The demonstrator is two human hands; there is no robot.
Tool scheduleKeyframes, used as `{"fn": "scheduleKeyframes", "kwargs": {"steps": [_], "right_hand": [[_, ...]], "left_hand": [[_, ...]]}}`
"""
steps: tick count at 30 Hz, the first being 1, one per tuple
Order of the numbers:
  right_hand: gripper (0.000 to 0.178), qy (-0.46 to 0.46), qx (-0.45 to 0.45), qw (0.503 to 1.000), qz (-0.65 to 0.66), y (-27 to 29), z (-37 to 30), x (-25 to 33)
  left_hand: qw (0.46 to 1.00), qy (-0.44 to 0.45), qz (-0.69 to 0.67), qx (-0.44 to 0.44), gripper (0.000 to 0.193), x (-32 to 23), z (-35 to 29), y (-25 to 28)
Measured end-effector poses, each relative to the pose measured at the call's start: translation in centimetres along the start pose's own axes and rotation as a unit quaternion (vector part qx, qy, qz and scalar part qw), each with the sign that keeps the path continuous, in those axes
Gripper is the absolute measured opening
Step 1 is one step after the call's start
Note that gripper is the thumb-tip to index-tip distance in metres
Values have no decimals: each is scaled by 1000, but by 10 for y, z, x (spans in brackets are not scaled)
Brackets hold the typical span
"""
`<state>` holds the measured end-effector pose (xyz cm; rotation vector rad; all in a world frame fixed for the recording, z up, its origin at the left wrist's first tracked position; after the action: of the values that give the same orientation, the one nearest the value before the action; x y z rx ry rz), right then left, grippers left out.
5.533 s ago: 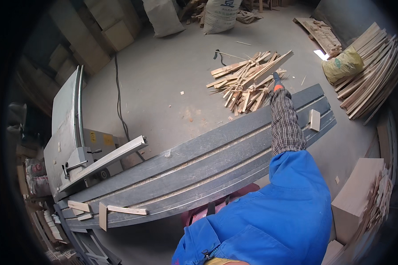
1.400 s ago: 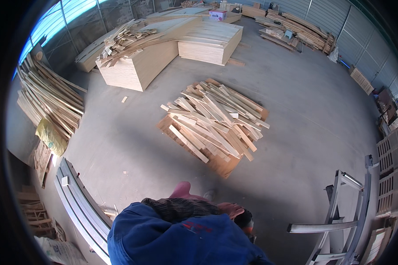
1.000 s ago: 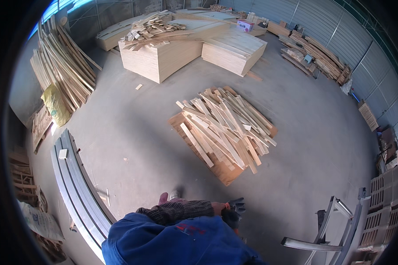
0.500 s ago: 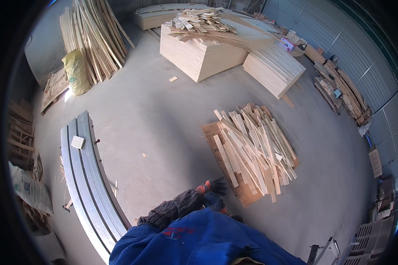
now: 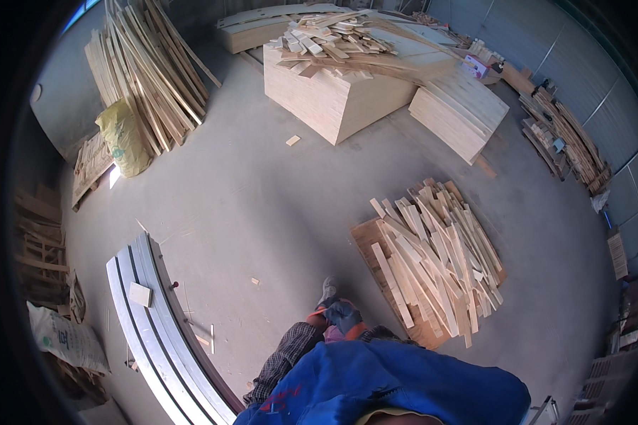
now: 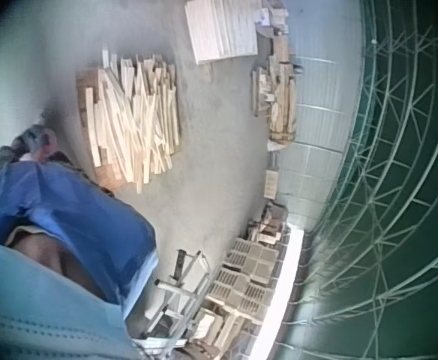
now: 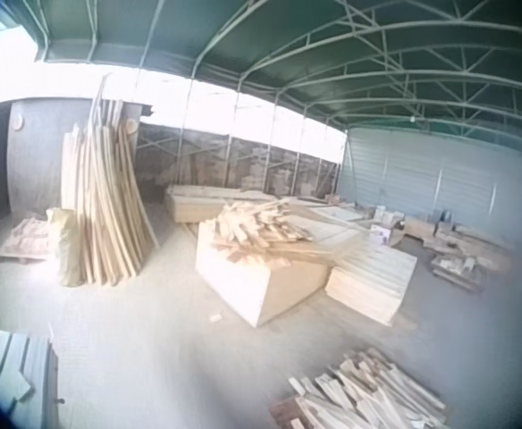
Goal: The person picks up thin wooden planks from a pile on the floor, inspects them, and places them onto a metal table. The person then gathers the sorted planks from the table and places them into a cardboard box.
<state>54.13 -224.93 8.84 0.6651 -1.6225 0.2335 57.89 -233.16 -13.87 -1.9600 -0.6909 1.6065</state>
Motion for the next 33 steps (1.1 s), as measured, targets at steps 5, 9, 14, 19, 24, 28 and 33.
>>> {"fn": "scheduleKeyframes", "kwargs": {"steps": [5,9,14,19,24,28,33], "right_hand": [[15,70,-58,993,-78,15,136,24],[13,151,48,983,-90,-1,228,69],[18,247,248,875,-335,-16,299,175],[26,228,143,931,-247,-16,399,183],[31,105,32,951,-290,-15,500,161],[31,66,22,956,-285,-18,595,165],[30,60,19,946,-317,-42,693,189]], "left_hand": [[989,111,23,-92,56,-87,77,10],[982,118,18,-146,55,-173,145,26],[980,81,-25,-179,53,-268,236,53],[978,62,-47,-191,52,-345,333,103],[977,72,-41,-194,51,-400,432,158],[977,92,-13,-190,50,-429,514,196],[972,136,48,-187,49,-470,571,252]]}}
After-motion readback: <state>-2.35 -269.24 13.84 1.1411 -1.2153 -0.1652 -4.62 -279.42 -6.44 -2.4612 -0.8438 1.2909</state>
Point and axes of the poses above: each hand's wrist, its own z-axis towards the middle knuckle, its own y-axis out of the back of the hand, x = y × z, the point moved 4 cm from there along z, towards the middle knuckle, and after that the axes turned 3 degrees about z, right-handed, at the moved point
